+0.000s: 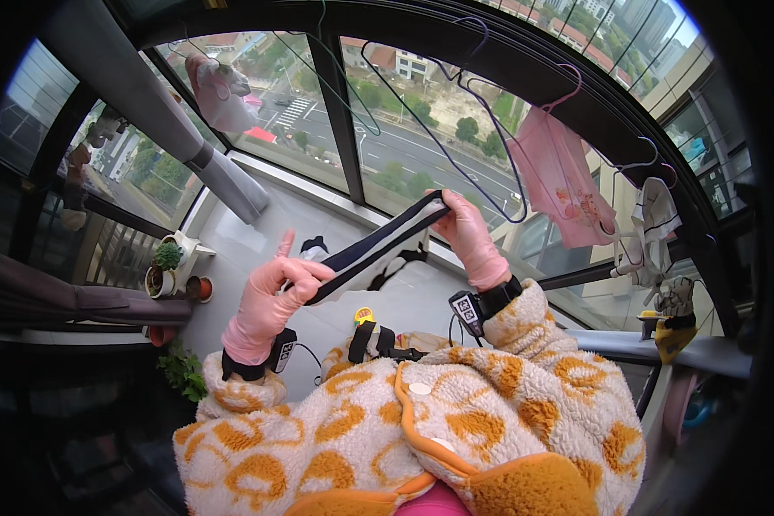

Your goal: The person hand-washes several small garments in a utility sink, rinses them, and hangs them on a clothesline to dry. They handle a white cloth, a black and white garment, and a pink cloth, using running water and a washboard.

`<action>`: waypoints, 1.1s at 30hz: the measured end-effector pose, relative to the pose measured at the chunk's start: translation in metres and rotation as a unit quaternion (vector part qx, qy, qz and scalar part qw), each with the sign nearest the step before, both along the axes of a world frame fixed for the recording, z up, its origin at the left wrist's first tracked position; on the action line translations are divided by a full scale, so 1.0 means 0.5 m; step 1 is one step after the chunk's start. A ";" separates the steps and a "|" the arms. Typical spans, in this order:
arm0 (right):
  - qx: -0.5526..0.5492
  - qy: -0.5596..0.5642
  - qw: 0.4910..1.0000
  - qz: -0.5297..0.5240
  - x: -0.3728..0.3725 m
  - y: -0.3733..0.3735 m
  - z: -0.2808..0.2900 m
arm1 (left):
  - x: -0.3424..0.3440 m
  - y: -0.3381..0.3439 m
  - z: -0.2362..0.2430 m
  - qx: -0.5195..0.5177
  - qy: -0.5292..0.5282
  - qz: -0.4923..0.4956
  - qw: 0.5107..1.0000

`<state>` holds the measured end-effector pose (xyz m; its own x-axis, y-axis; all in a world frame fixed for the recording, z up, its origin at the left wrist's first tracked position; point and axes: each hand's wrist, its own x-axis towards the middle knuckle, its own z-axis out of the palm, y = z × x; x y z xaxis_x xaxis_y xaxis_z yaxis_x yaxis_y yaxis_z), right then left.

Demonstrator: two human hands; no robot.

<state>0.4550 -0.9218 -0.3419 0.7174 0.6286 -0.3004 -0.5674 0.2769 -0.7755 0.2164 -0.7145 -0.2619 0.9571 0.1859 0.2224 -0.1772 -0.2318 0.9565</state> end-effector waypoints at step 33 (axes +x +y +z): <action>0.176 -0.037 0.959 -0.218 0.143 0.367 0.017 | 0.553 0.573 -0.043 0.525 0.039 -0.132 0.840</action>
<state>0.5268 -0.7381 -0.3336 0.9465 0.3168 -0.0620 -0.2845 0.7279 -0.6239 0.4927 -0.4282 -0.2835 0.9532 -0.2951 0.0661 -0.3020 -0.9171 0.2604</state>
